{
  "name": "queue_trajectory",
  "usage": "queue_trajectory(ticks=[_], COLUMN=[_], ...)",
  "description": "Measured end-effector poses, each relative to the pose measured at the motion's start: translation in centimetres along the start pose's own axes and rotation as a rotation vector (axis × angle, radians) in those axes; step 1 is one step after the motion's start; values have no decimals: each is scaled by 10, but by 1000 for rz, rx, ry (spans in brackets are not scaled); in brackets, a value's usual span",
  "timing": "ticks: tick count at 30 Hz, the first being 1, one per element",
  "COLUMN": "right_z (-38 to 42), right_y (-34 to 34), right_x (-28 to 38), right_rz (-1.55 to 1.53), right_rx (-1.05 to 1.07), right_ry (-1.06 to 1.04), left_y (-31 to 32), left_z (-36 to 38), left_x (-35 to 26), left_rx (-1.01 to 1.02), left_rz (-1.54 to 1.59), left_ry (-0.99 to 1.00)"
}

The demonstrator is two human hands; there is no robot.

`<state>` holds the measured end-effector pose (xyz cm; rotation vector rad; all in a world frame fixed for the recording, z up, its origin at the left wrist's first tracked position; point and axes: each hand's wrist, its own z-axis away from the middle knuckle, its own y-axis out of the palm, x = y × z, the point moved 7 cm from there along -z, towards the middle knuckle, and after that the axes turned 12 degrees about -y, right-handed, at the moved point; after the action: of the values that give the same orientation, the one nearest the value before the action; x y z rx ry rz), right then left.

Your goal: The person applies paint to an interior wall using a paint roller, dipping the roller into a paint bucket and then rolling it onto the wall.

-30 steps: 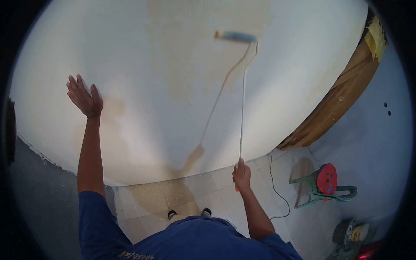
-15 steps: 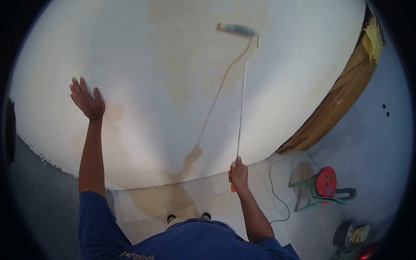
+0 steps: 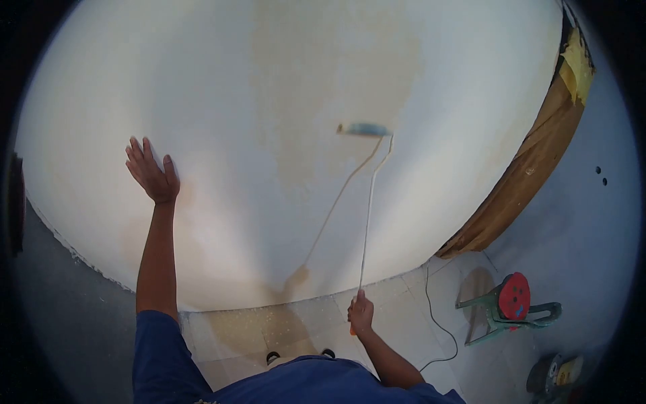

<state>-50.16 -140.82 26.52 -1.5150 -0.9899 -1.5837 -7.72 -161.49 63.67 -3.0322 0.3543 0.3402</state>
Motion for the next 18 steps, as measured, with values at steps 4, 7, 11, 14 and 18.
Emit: queue_trajectory(ticks=[4, 7, 11, 14, 18], right_z=[-48, -78, -77, -44, -7], right_y=[13, 22, 16, 4, 3], right_x=[76, 125, 104, 33, -11], right_rz=[-50, -86, -73, -27, 29], right_rx=[5, -15, -30, -1, 35], right_ry=[-87, -109, -161, -172, -17], left_y=[0, 0, 0, -1, -2], left_z=[0, 0, 0, 0, -1], left_x=[0, -1, -1, -2, -2], left_rx=[12, 14, 13, 13, 5], left_rz=[-3, 3, -6, -12, -1], left_ry=[-11, -10, -14, -10, -14])
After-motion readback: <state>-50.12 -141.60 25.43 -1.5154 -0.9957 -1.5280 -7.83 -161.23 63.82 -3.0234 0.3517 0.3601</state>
